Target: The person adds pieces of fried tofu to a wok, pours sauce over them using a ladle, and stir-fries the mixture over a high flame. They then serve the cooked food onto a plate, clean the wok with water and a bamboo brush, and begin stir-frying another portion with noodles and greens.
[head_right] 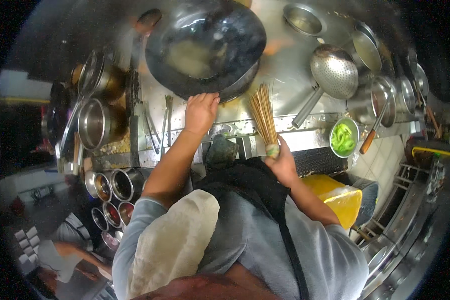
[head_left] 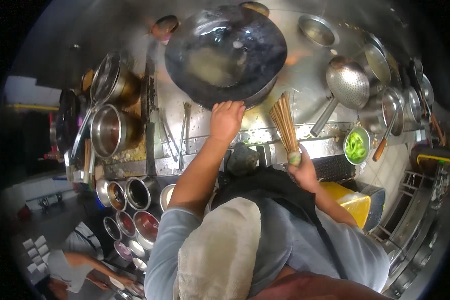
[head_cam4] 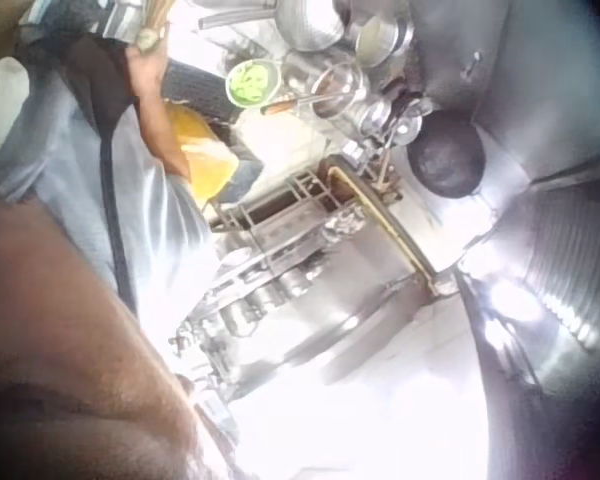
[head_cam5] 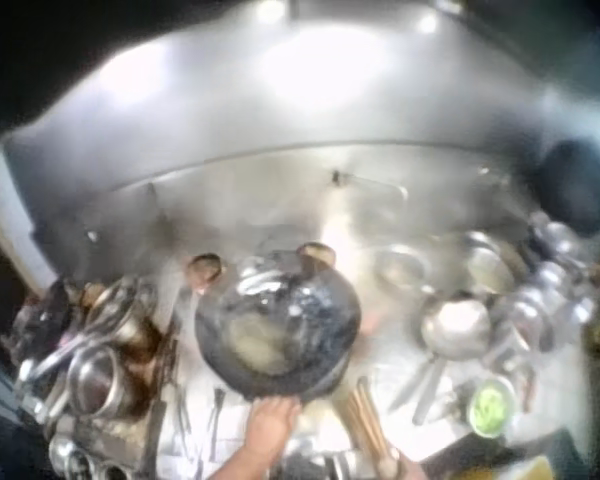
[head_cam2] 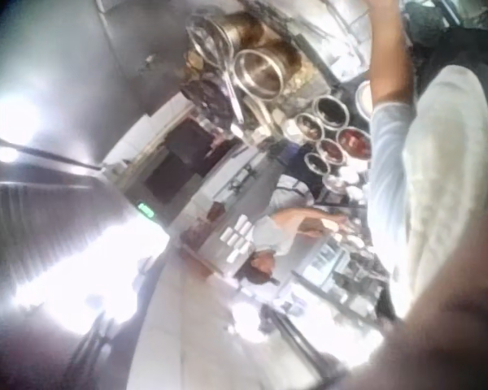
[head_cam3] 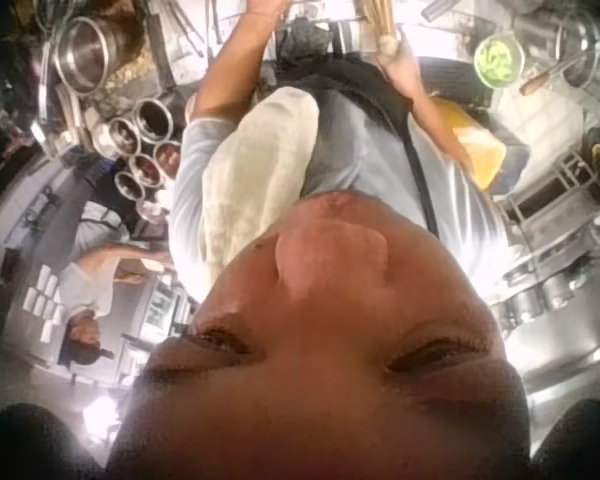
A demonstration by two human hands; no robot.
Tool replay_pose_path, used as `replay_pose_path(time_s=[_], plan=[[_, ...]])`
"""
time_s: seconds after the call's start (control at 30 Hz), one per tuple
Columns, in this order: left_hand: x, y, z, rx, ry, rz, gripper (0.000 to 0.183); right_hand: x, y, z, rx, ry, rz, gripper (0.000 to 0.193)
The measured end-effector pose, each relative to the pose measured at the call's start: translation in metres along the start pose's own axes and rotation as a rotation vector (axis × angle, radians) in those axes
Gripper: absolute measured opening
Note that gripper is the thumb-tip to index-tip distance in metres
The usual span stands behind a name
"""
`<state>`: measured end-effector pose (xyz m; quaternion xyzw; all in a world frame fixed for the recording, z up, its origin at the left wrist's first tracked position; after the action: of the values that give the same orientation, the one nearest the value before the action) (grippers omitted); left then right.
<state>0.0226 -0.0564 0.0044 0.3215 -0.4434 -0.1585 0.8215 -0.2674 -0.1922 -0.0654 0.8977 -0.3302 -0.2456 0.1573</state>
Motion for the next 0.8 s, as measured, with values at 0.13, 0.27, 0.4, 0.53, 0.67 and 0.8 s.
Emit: replay_pose_path(time_s=[0.13,0.27,0.4,0.53,0.67,0.8], plan=[[0.008,0.011,0.007,-0.018,0.0,-0.013,0.011,0.013,0.043,-0.083,0.061,0.185,0.152,0.084],[-0.003,0.007,-0.002,0.009,0.015,-0.039,0.01,0.116,0.053,-0.231,-0.467,0.404,0.102,0.077],[0.001,0.015,0.004,-0.017,0.032,-0.015,0.01,0.181,0.001,-0.296,-1.099,0.626,-0.29,0.072],[0.004,0.015,0.006,-0.043,0.041,-0.015,0.009,0.23,-0.086,-0.306,-1.369,0.862,-0.517,0.041],[0.01,0.013,0.009,-0.026,-0.004,-0.037,0.012,0.321,-0.137,-0.33,-1.265,0.891,-0.308,0.029],[0.003,0.019,-0.003,-0.024,0.038,-0.054,0.013,0.272,-0.139,-0.32,-1.405,0.768,-0.483,0.057]])
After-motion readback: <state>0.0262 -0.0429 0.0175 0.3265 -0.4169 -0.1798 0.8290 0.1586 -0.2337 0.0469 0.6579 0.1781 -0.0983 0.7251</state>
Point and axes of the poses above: each hand's wrist, its own x-axis towards the middle knuckle, its own y-axis out of the back of the hand, z = x × y, the point moved 5 cm from there along x, towards the middle knuckle, and after that the axes turned 10 degrees about z, right-handed, at the moved point
